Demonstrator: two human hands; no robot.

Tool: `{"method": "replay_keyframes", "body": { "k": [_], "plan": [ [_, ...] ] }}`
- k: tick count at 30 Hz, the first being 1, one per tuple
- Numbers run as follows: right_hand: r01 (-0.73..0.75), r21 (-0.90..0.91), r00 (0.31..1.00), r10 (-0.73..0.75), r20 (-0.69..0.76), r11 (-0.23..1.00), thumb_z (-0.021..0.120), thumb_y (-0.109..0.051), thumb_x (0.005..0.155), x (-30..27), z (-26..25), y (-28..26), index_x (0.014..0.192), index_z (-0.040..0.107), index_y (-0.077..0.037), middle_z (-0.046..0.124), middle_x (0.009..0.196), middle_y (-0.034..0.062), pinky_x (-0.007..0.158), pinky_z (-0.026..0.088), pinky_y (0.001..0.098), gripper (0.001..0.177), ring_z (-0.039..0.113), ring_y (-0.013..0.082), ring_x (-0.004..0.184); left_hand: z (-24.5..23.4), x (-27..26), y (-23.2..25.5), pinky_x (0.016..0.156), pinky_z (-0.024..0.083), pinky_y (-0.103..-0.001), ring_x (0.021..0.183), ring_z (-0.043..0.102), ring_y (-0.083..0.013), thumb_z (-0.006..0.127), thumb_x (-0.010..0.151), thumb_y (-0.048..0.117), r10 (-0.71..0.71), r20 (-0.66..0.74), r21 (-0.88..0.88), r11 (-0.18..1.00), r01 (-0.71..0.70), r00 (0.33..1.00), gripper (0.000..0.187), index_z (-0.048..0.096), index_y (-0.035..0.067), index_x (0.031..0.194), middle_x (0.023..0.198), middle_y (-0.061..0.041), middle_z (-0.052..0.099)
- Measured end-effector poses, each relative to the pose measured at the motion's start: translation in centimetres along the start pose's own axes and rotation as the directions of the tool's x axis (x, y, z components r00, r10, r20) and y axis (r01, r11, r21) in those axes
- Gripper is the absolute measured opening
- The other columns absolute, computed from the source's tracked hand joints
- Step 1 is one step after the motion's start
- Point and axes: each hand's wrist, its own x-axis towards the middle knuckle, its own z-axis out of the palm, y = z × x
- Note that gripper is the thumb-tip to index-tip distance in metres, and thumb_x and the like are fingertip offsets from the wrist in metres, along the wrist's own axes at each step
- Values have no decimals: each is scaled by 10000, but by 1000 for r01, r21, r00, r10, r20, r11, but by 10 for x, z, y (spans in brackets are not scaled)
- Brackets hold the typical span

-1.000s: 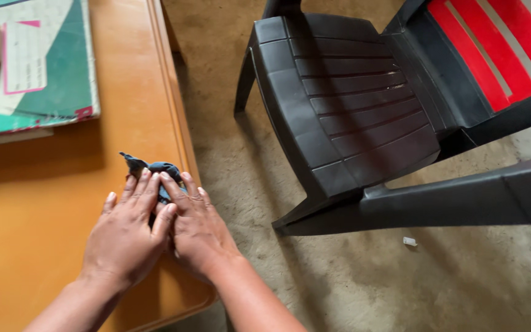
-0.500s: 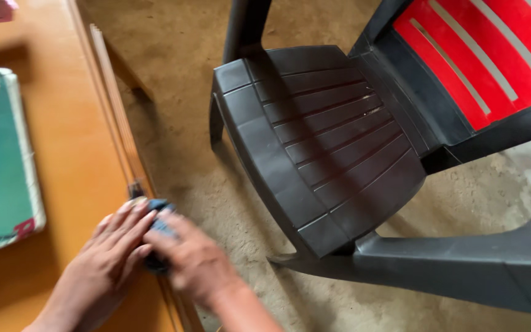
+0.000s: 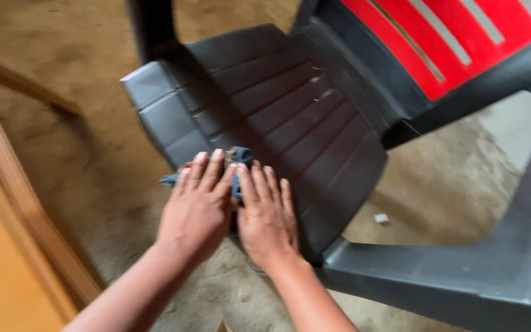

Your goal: The person wipes a small orange table and two plastic chairs using a blue cloth. They move a rolled poster and a box aside to access the table surface, then wipe the table, the seat and back of a red chair, and the seat and armrest of a grey chair.

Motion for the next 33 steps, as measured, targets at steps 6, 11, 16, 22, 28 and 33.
{"method": "replay_keyframes", "body": {
  "k": [6,11,16,22,28,33],
  "plan": [
    [-73,40,997,71,42,997,527,-285,994,21,4,13,1580,340,-144,341,1627,144,1221,140,552,631,274,335,1515,12,30,-20,1193,138,-486,1506,175,-355,368,989,459,62,40,94,993,-65,997,600,378,197,1529,1634,-137,240],
    [-142,72,988,137,71,987,516,-272,978,48,5,29,1578,334,-154,331,1637,115,1231,131,556,638,261,324,1528,25,61,-23,1179,67,-520,1512,58,-391,309,1003,506,10,57,69,998,-14,998,594,331,286,1555,1664,-151,111],
    [-192,75,981,190,32,978,494,-301,998,82,14,52,1574,338,-175,313,1645,110,1228,113,558,610,244,328,1524,39,106,-23,1174,13,-546,1515,-23,-416,310,980,544,-62,69,67,996,57,996,598,317,365,1551,1669,-147,56],
    [-285,32,959,285,-2,958,475,-328,990,130,26,87,1580,318,-172,278,1657,124,1221,93,553,630,196,339,1532,64,179,-19,1178,0,-587,1534,-41,-419,313,946,535,-74,133,161,986,52,988,660,272,405,1592,1706,-135,19],
    [-391,63,916,395,-68,918,395,-409,1045,165,42,125,1586,302,-176,269,1656,131,1217,76,566,596,184,323,1539,87,223,-10,1204,-13,-570,1538,-32,-413,303,991,526,8,-11,190,982,-5,1000,598,293,384,1571,1692,-154,15],
    [-472,27,877,472,-91,881,380,-436,1029,197,50,159,1586,305,-189,273,1656,119,1218,84,568,613,203,303,1536,100,269,-2,1174,-58,-568,1524,-98,-397,314,970,525,-42,74,100,994,35,996,597,280,421,1556,1684,-116,-42]
  ]
}}
